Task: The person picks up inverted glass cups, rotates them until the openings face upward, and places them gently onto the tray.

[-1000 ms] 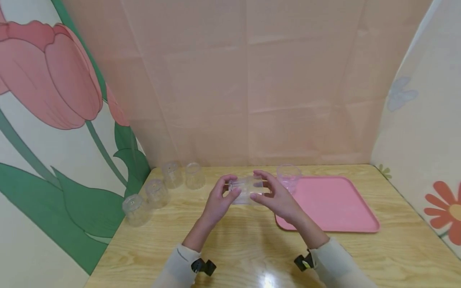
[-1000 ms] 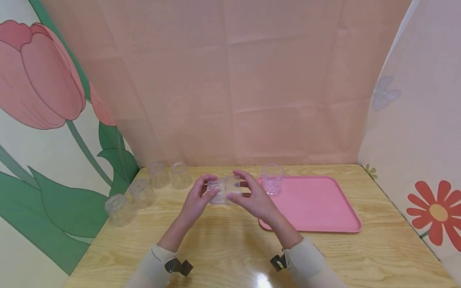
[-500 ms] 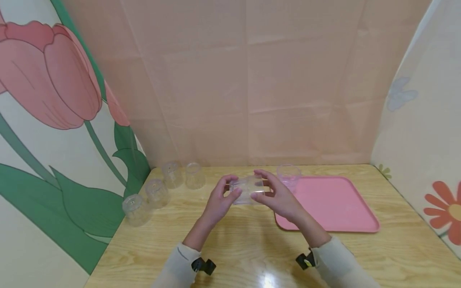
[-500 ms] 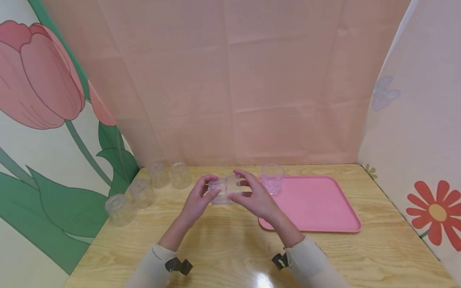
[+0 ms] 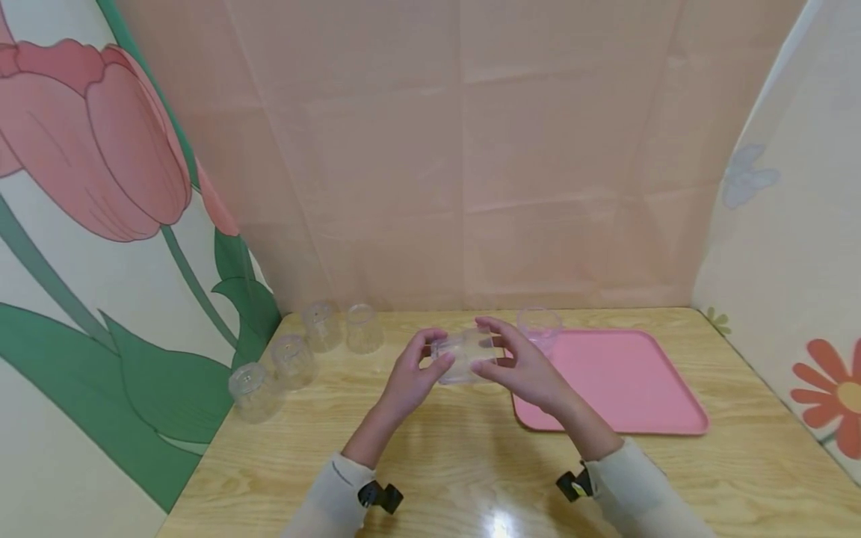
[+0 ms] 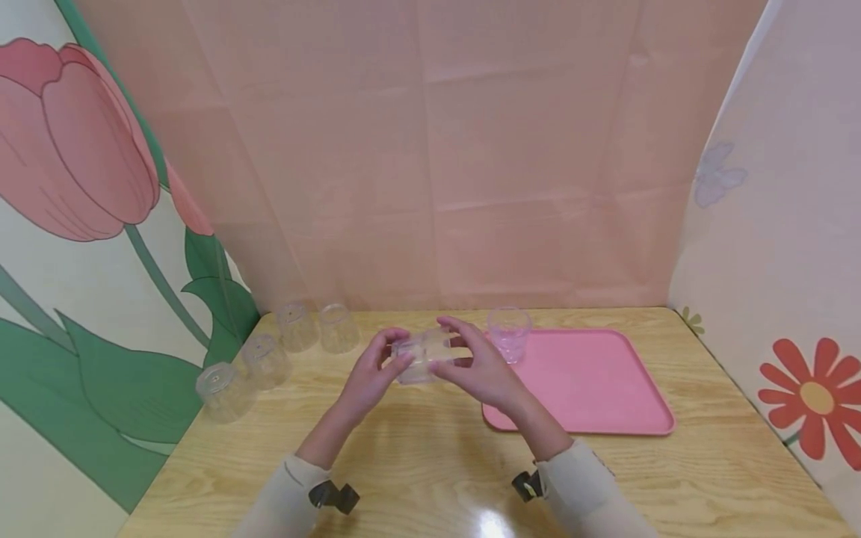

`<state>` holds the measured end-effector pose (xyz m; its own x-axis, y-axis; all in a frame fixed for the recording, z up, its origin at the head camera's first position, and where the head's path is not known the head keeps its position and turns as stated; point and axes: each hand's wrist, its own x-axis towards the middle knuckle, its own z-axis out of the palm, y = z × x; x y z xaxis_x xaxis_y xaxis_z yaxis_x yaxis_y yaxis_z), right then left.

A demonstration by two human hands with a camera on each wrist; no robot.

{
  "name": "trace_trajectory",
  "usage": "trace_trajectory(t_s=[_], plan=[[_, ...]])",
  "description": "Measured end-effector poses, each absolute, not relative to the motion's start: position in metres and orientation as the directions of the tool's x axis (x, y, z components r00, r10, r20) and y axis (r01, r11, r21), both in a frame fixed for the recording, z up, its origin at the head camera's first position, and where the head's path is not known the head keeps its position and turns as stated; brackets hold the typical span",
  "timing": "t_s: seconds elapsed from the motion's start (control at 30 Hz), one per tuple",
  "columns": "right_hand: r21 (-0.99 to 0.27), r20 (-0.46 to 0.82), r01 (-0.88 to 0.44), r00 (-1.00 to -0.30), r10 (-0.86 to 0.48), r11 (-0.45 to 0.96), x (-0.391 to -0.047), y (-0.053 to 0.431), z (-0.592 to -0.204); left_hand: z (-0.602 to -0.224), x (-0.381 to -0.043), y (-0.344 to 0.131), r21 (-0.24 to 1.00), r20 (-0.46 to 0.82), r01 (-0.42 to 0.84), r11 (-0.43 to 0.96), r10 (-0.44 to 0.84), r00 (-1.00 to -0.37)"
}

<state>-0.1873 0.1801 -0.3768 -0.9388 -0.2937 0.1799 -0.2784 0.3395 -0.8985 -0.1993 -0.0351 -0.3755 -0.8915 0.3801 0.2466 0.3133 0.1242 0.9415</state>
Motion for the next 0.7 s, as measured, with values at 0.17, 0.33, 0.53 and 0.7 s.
trace_trajectory(t_s=[0.17, 0.33, 0.53, 0.7], plan=[[-0.904, 0.171, -0.272, -0.938, -0.302, 0.330, -0.1930, 0.1834, -0.3833, -0.3764, -0.1994, -0.0355, 0.944, 0.239, 0.307, 0.125, 0.384, -0.892], [-0.909, 0.161, -0.263, -0.937, -0.310, 0.323, -0.1931, 0.1835, -0.3810, -0.3774, -0.2005, -0.0359, 0.944, 0.241, 0.308, 0.123, 0.383, -0.892], [-0.912, 0.146, -0.250, -0.939, -0.311, 0.326, -0.1923, 0.1835, -0.3793, -0.3777, -0.2008, -0.0367, 0.941, 0.242, 0.313, 0.132, 0.384, -0.891], [-0.899, 0.155, -0.265, -0.938, -0.310, 0.350, -0.1927, 0.1842, -0.3794, -0.3779, -0.2014, -0.0375, 0.934, 0.235, 0.317, 0.164, 0.387, -0.892]])
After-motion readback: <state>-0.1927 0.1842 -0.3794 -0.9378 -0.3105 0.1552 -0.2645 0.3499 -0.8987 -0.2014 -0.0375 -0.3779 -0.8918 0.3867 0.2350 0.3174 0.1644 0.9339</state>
